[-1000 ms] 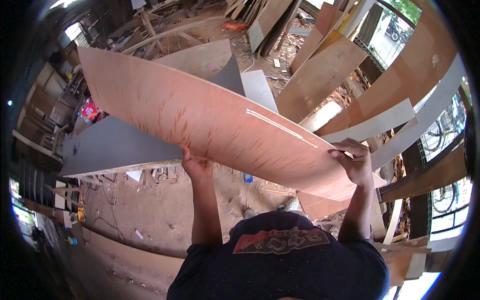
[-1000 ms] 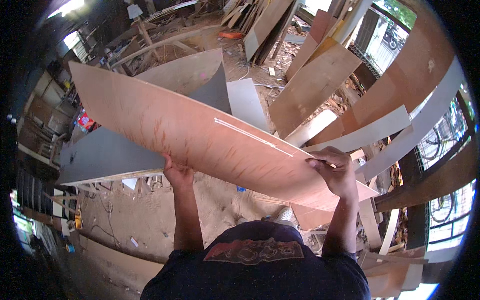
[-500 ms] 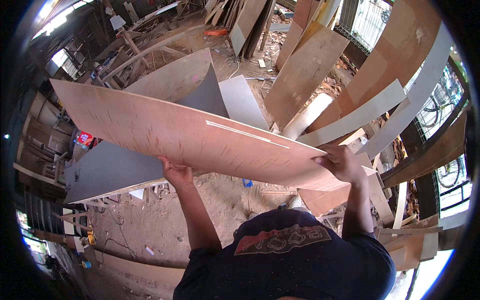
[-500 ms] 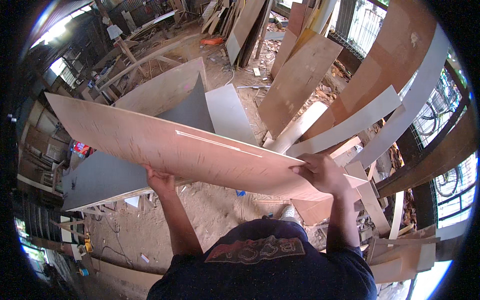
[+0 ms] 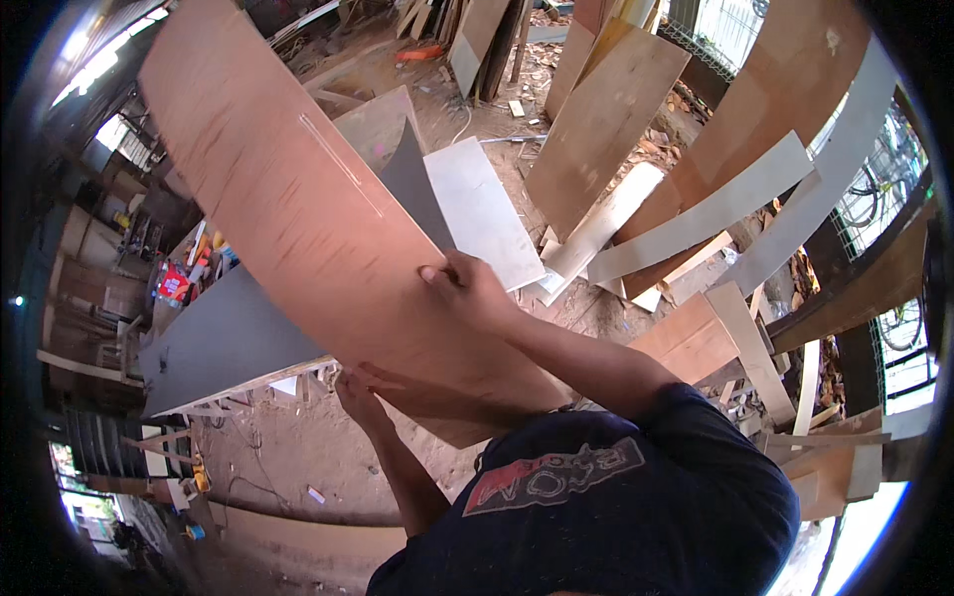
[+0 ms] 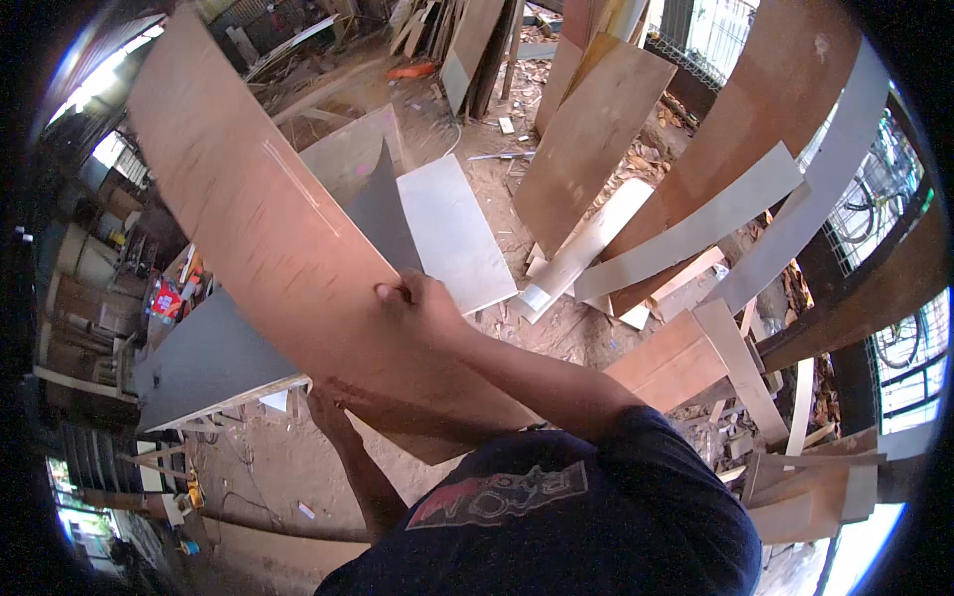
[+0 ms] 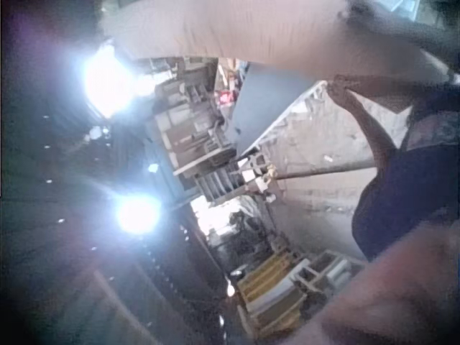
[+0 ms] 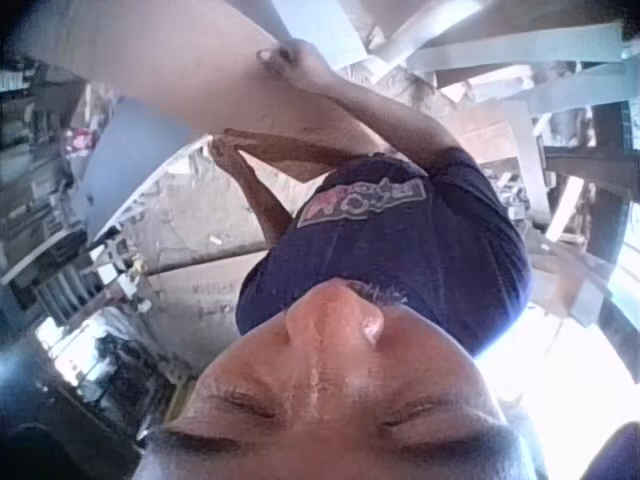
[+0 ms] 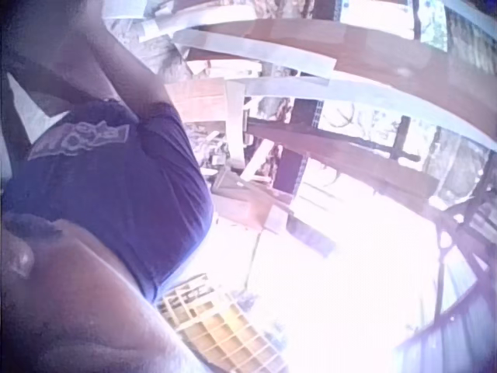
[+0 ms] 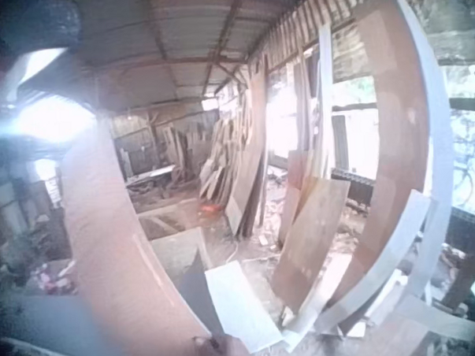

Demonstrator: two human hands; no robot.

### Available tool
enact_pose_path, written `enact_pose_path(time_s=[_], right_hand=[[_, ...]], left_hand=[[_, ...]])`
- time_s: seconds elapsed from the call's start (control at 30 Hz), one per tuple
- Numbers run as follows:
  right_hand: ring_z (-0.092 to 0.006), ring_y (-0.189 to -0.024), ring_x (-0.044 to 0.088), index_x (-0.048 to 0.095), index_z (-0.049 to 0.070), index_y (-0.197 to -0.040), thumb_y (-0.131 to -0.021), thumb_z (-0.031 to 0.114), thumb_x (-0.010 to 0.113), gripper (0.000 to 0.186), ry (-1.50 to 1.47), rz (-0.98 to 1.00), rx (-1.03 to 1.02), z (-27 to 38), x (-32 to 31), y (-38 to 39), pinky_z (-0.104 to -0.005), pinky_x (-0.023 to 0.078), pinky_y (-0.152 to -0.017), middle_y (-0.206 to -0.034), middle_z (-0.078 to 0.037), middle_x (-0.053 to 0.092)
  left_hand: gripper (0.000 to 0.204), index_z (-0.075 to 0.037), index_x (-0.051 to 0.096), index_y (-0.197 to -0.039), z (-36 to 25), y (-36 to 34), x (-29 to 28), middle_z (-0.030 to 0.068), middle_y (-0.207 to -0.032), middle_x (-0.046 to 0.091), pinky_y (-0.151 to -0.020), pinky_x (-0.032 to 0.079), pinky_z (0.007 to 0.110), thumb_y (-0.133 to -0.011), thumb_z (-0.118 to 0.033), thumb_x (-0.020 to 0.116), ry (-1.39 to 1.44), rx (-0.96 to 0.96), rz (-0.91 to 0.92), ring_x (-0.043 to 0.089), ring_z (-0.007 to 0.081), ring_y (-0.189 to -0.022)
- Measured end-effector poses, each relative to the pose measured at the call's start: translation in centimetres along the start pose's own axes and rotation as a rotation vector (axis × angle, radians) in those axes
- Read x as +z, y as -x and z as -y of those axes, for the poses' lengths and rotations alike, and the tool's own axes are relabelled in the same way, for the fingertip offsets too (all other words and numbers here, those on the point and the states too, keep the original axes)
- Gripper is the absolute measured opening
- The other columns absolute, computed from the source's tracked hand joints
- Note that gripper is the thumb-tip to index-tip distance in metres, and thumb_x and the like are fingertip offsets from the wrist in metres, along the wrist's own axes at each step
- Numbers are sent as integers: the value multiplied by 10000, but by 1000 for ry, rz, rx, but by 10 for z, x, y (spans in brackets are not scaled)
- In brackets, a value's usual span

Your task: The person measures a grey laminate sheet using a tape measure and pencil, then aligns it with a white wooden board. They use a red utility knife to trim the edges of the laminate while holding it steady on the workbench.

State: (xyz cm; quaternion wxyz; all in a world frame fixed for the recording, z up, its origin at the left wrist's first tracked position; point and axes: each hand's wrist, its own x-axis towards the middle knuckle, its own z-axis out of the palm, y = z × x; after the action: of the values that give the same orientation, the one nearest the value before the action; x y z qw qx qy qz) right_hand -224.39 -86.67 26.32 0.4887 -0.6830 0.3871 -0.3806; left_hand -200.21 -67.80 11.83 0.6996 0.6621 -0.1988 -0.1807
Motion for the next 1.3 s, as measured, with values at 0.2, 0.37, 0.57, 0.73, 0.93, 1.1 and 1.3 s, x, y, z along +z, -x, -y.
enact_pose_path(time_s=[0.2, 0.37, 0.57, 0.73, 0.93, 1.1, 1.3], right_hand=[[-466, -939, 686, 656, -63, -1030, -1013, 265, 625, 330, -79, -86, 9, -39, 84, -13, -484, 520, -796, -956, -288, 699], [-366, -953, 712, 660, -45, -1081, -1014, 235, 626, 291, 32, -141, 193, -87, 103, -28, -441, 531, -808, -988, -234, 722], [-449, -1118, 677, 592, -50, -1245, -927, 257, 689, 452, 92, 40, 165, -139, 70, -18, -477, 540, -936, -1136, -299, 701], [-449, -1046, 702, 679, -68, -1078, -930, 324, 684, 419, 337, 160, 292, -194, 37, 11, -486, 547, -910, -1022, -299, 720], [-394, -859, 742, 728, -61, -914, -986, 437, 636, 512, 428, 183, 285, -213, 38, 32, -496, 562, -779, -863, -275, 724], [-368, -756, 745, 712, -88, -901, -1007, 442, 607, 551, 226, 278, 468, -205, 32, 30, -471, 575, -720, -821, -249, 724], [-227, -589, 713, 670, -76, -875, -1038, 382, 594, 492, -46, 418, 546, -183, 19, 22, -376, 574, -554, -724, -161, 710]], left_hand=[[344, 24, 611, -1113, 48, -17, -53, 61, -950, 657, -786, 514, 306, -1026, -302, 676, -81, 86, -130, 606, 169, -850], [338, 10, 624, -977, 64, -26, -31, 74, -882, 653, -757, 526, 319, -973, -304, 749, -345, 148, -182, 613, 173, -818], [312, 2, 624, -956, 91, -39, -7, 74, -876, 658, -750, 526, 323, -974, -285, 746, -431, 165, -70, 611, 171, -797], [306, 0, 628, -943, 110, -51, 14, 83, -862, 661, -758, 528, 345, -953, -277, 758, -551, 114, 13, 618, 192, -789], [368, 2, 649, -934, 129, -71, 7, 119, -850, 687, -769, 535, 390, -932, -347, 765, -738, 8, 89, 650, 252, -790], [397, 7, 666, -937, 118, -65, 17, 135, -858, 708, -766, 538, 398, -933, -378, 761, -800, -18, 112, 675, 269, -803], [401, 13, 681, -961, 111, -60, 22, 155, -895, 731, -777, 547, 396, -948, -381, 751, -807, -20, 73, 694, 279, -827]])
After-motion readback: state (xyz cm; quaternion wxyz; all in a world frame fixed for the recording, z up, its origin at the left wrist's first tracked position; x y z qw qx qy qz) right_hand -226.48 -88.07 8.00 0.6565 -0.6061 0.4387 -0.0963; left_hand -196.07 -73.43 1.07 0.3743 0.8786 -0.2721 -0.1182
